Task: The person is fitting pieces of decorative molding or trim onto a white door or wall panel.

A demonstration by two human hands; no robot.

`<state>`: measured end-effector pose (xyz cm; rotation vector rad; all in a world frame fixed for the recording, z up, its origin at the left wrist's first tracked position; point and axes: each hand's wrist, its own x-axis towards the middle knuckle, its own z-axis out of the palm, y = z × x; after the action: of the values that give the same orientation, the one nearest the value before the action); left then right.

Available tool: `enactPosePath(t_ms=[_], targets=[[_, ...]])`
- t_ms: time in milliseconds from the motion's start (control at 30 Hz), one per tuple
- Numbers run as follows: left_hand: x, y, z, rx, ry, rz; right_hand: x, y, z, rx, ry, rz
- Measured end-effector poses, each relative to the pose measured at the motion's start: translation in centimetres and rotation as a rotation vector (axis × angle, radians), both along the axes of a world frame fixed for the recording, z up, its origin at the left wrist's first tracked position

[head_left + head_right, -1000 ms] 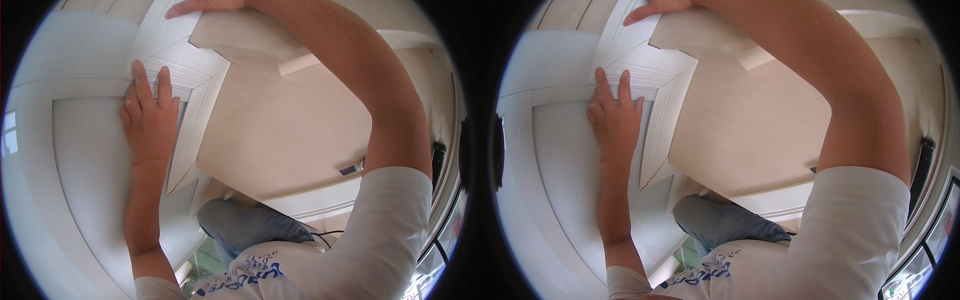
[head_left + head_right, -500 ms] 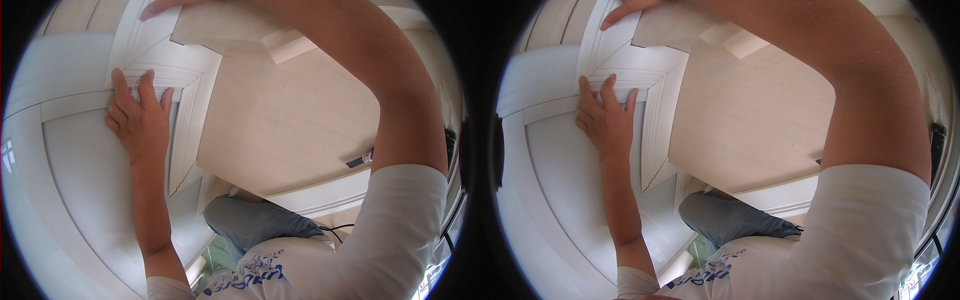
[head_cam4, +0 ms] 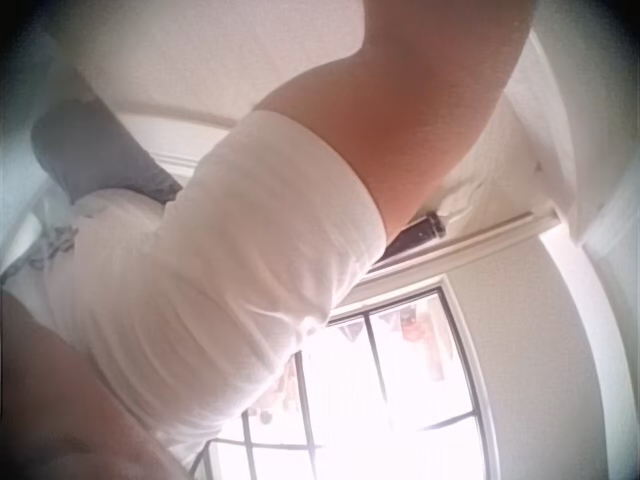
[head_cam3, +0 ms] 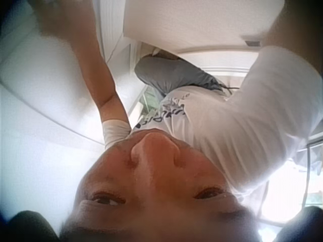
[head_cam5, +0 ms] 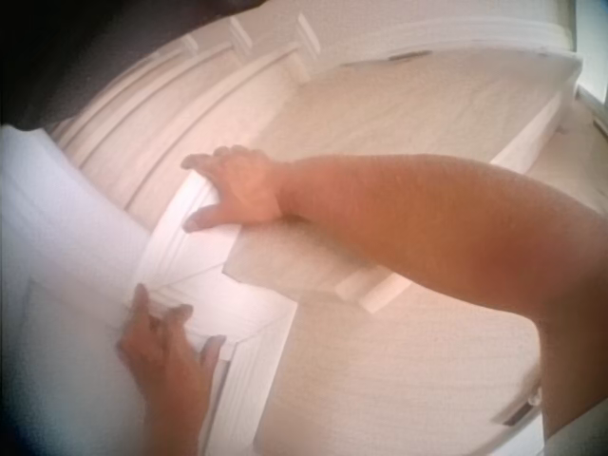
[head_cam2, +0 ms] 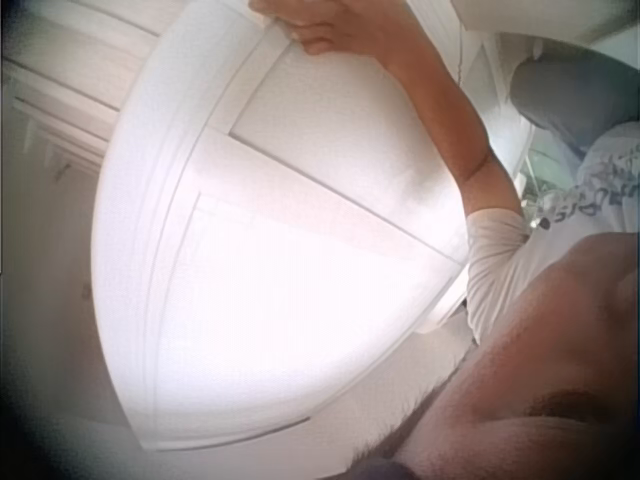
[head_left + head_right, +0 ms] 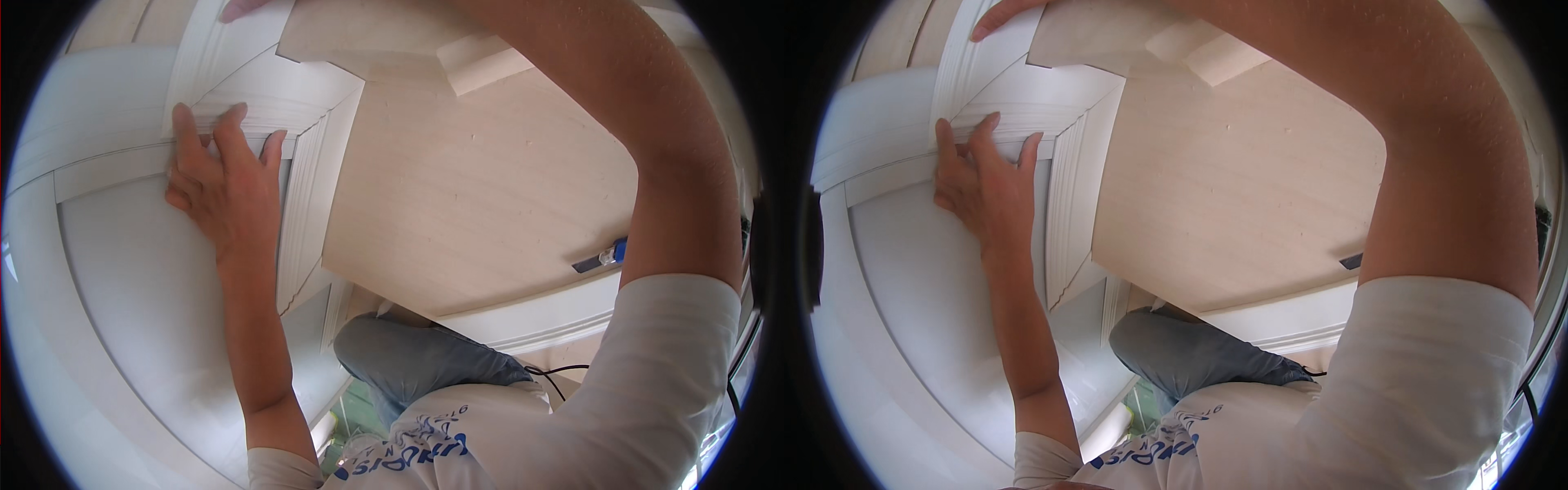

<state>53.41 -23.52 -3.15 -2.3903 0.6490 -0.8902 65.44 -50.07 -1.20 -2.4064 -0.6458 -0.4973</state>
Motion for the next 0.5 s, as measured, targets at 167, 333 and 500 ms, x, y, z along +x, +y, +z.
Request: enactPosePath(t_ms=[167,333,500], targets=[[-0.1,-0.4,0.2,0.004,-0.017,-0.002,-0.1,-0.1,0.0,0.007,-0.026,0.023],[-0.5,-0.1,0.5,-0.002,0.039,-0.035,0.1,-0.2,0.1,0.007,-0.055,0.015],[-3.5,0.1,-0.4,-0.187,0.222,-0.081,0.2,-0.1,0.6,-0.024,-0.003,0.044]])
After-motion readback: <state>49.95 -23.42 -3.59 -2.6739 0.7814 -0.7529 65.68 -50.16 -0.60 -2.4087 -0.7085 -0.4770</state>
